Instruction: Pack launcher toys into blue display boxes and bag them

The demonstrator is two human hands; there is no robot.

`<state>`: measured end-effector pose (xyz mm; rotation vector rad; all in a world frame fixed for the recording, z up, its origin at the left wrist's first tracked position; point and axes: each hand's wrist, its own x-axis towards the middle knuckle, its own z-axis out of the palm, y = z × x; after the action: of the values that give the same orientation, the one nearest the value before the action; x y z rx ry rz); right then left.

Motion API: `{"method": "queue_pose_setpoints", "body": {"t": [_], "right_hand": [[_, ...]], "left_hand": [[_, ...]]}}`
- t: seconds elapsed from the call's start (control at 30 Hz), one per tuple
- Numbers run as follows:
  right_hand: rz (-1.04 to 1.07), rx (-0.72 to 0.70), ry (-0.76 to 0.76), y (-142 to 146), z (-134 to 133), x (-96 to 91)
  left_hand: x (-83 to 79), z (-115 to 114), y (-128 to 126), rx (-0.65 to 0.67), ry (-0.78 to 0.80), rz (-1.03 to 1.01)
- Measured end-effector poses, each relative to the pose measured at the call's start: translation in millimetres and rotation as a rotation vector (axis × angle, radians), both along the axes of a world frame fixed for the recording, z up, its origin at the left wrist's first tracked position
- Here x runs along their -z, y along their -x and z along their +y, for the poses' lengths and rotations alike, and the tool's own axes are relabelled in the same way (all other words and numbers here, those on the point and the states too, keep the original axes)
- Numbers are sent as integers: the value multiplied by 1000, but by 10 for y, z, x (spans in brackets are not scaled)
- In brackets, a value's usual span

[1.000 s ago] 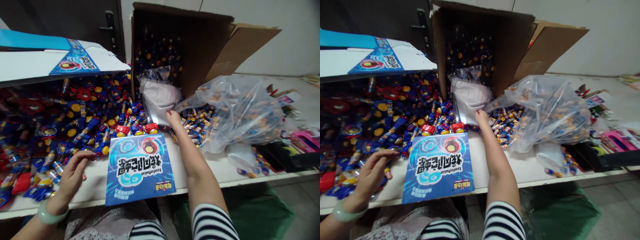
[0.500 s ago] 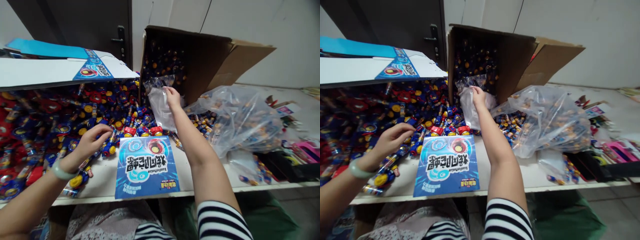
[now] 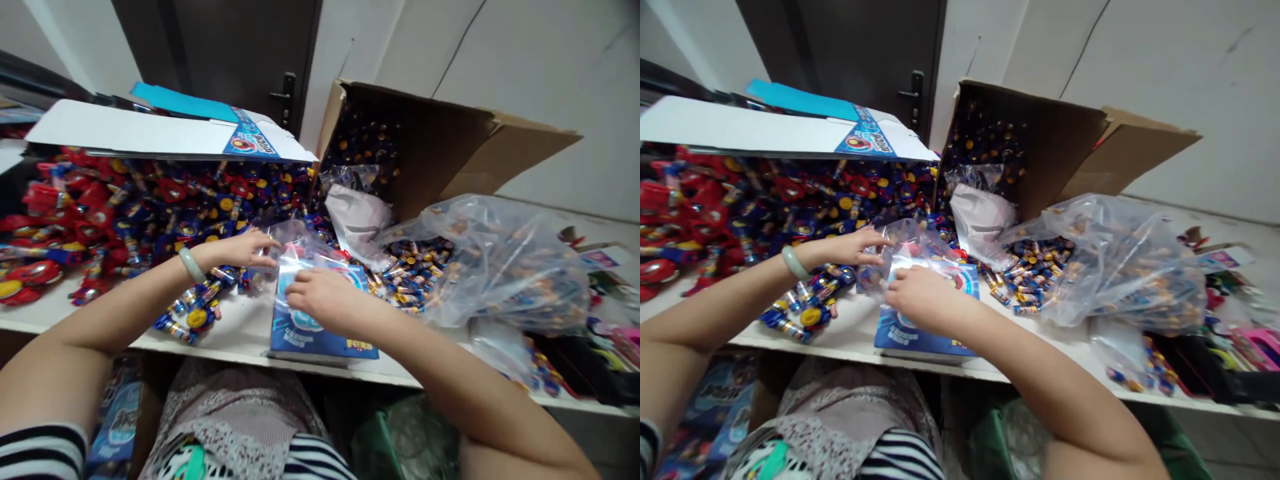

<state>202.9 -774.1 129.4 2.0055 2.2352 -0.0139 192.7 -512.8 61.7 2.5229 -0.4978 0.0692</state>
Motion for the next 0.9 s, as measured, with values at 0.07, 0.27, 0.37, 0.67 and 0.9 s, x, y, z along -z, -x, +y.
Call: {"method": "queue_pose_setpoints", "body": {"t": [0.07,0.27,0.37,0.67,0.9], "right_hand": [[27,115,-50,-139,-269,74],[86,545,-286,-256,-445,339],[-49,714,-215,-216,-329,405],[85,653,-12,-350,-237,353],[44,938,-400,-324,173,273]], "left_hand": [[201,101,223,-4,26,50],[177,-9,338,-165,174,-206],[100,-96,138,-236,158,-155],[-487,22,-384,-506,-172,-80],[-737,-293,-248,-419,-499,58]]}}
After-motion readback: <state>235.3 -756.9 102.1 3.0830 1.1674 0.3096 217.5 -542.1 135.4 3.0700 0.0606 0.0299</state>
